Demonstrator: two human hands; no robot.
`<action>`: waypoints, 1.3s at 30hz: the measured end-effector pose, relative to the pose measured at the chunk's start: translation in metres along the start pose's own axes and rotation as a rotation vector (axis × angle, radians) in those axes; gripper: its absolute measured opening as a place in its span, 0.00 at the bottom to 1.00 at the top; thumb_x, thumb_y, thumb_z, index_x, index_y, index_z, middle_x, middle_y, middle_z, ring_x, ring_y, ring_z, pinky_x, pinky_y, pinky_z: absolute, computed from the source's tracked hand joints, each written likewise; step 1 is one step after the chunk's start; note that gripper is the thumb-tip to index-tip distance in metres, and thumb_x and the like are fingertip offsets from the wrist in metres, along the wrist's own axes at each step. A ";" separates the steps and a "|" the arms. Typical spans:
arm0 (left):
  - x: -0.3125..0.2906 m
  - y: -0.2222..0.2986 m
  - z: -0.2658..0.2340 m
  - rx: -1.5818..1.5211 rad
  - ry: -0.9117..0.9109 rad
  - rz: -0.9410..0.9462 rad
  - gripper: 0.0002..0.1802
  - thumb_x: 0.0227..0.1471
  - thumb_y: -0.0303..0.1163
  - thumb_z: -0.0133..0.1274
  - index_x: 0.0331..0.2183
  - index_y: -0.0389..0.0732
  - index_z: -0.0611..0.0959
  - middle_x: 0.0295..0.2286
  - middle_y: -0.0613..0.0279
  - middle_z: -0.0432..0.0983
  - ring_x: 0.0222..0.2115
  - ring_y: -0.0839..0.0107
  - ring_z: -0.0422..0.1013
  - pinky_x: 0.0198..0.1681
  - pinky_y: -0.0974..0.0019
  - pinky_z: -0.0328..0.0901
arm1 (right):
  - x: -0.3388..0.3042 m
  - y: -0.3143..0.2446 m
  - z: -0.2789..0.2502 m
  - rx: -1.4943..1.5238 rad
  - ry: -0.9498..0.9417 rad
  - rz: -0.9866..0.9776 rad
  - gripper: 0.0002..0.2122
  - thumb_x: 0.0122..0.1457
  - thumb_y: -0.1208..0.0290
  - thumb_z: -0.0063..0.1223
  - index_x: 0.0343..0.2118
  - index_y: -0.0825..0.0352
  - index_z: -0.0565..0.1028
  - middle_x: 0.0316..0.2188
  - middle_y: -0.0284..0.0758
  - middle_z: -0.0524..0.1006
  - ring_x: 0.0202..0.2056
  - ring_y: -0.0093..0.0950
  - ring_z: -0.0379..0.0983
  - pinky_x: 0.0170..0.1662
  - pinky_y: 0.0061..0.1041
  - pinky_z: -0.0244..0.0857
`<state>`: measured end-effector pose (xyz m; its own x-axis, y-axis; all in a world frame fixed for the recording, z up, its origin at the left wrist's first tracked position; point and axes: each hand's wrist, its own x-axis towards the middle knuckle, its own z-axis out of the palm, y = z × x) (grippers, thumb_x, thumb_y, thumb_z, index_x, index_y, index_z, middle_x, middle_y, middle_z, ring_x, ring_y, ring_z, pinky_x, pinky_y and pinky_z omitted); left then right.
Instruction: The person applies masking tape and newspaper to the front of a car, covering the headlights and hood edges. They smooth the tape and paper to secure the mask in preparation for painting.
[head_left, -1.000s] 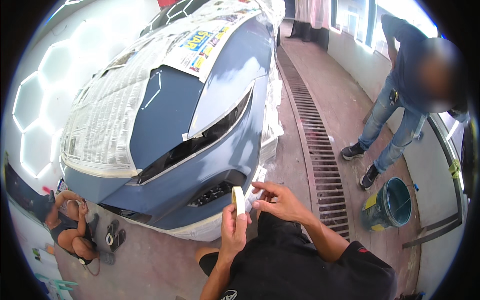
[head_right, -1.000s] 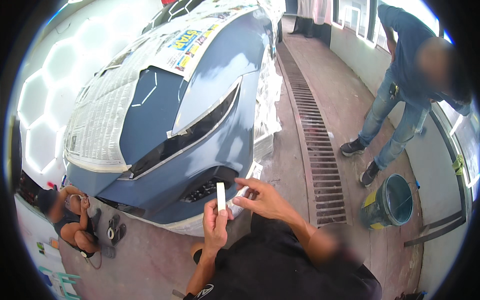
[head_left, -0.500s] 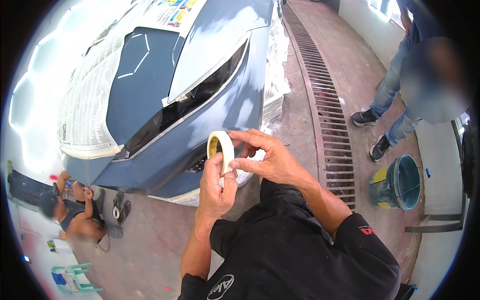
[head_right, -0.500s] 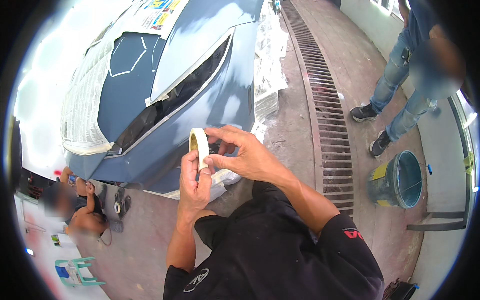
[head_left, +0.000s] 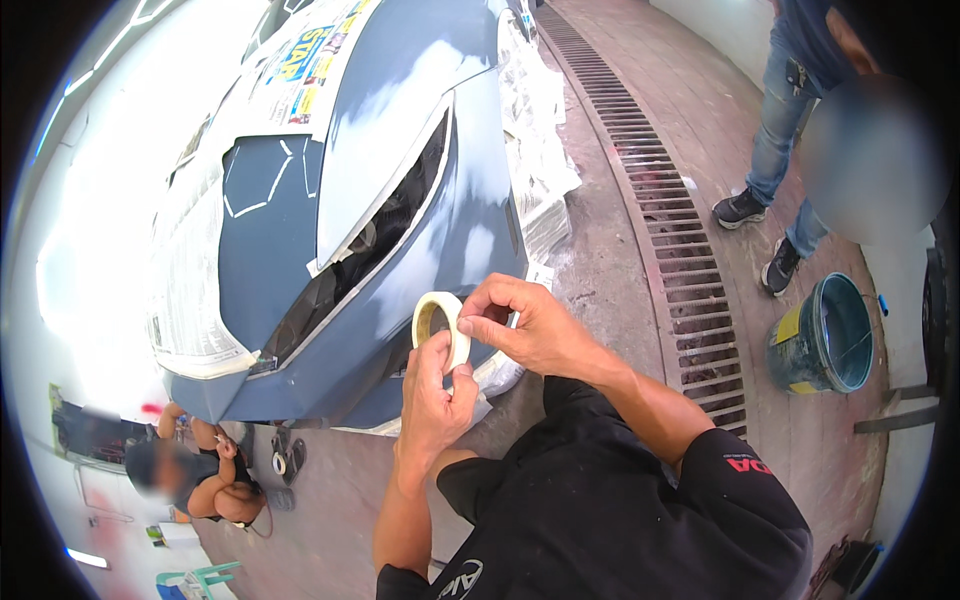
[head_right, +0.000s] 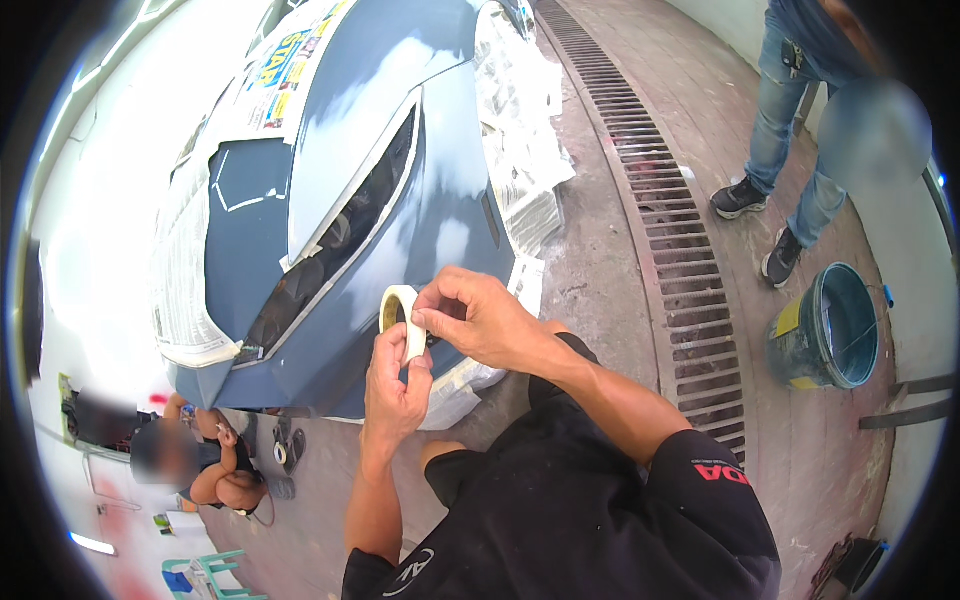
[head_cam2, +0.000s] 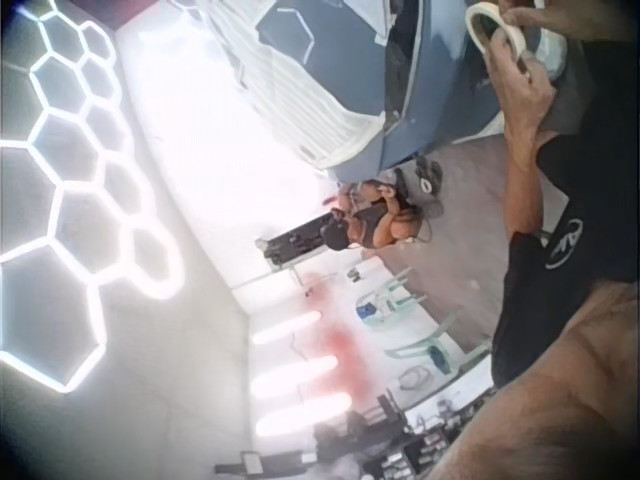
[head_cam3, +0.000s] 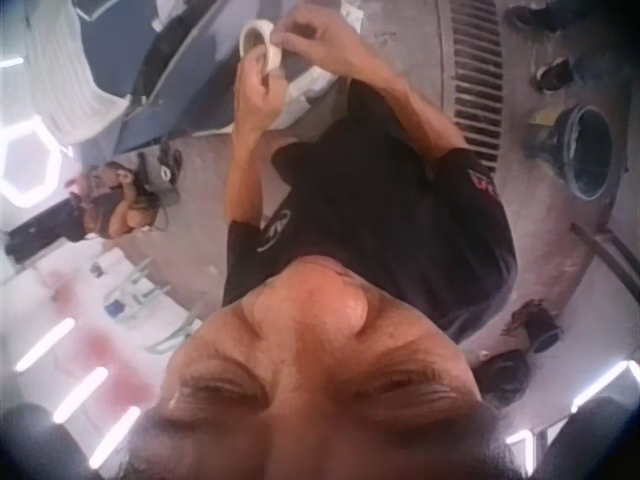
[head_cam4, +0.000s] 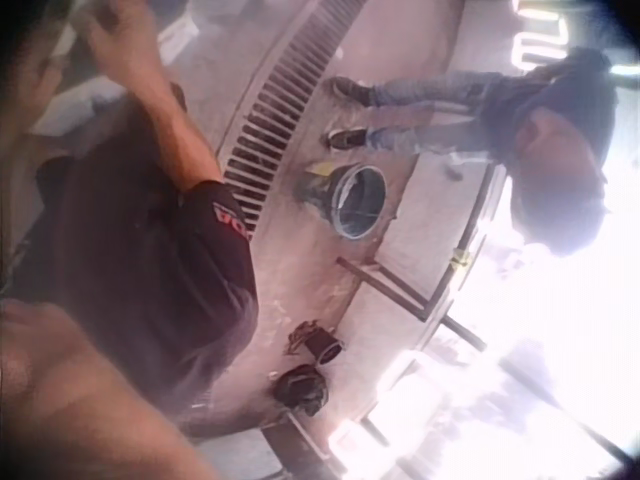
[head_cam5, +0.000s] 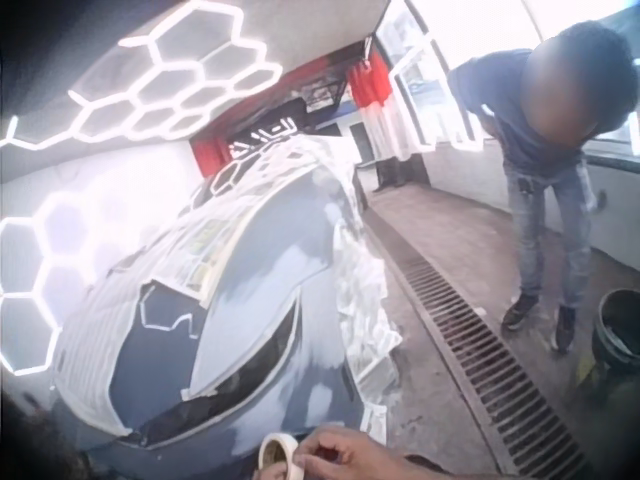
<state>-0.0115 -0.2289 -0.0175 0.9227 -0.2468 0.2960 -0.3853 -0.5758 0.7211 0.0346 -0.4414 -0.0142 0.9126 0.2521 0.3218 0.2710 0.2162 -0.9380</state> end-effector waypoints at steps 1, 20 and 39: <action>0.002 0.004 0.000 0.007 -0.010 -0.012 0.24 0.58 0.23 0.55 0.56 0.34 0.77 0.39 0.47 0.82 0.42 0.48 0.74 0.49 0.47 0.68 | 0.000 0.002 -0.001 -0.009 0.003 -0.011 0.04 0.69 0.74 0.66 0.41 0.67 0.84 0.36 0.29 0.80 0.36 0.18 0.76 0.40 0.23 0.69; 0.021 0.094 -0.067 1.022 -0.039 -0.297 0.33 0.73 0.43 0.51 0.71 0.45 0.66 0.24 0.44 0.83 0.26 0.42 0.81 0.38 0.42 0.73 | 0.135 0.014 -0.067 -0.117 0.670 -0.256 0.08 0.68 0.70 0.61 0.41 0.70 0.82 0.34 0.37 0.80 0.36 0.28 0.75 0.40 0.30 0.68; 0.075 0.093 -0.067 0.684 0.150 -0.470 0.17 0.76 0.43 0.46 0.47 0.39 0.81 0.16 0.63 0.76 0.19 0.67 0.77 0.30 0.58 0.68 | 0.241 0.037 -0.060 -0.218 0.764 -0.268 0.08 0.68 0.68 0.59 0.41 0.64 0.87 0.47 0.34 0.81 0.50 0.38 0.70 0.60 0.38 0.62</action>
<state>0.0221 -0.2482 0.1136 0.9608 0.2151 0.1751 0.1643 -0.9500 0.2657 0.2834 -0.4294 0.0209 0.7442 -0.5070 0.4349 0.4895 -0.0290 -0.8715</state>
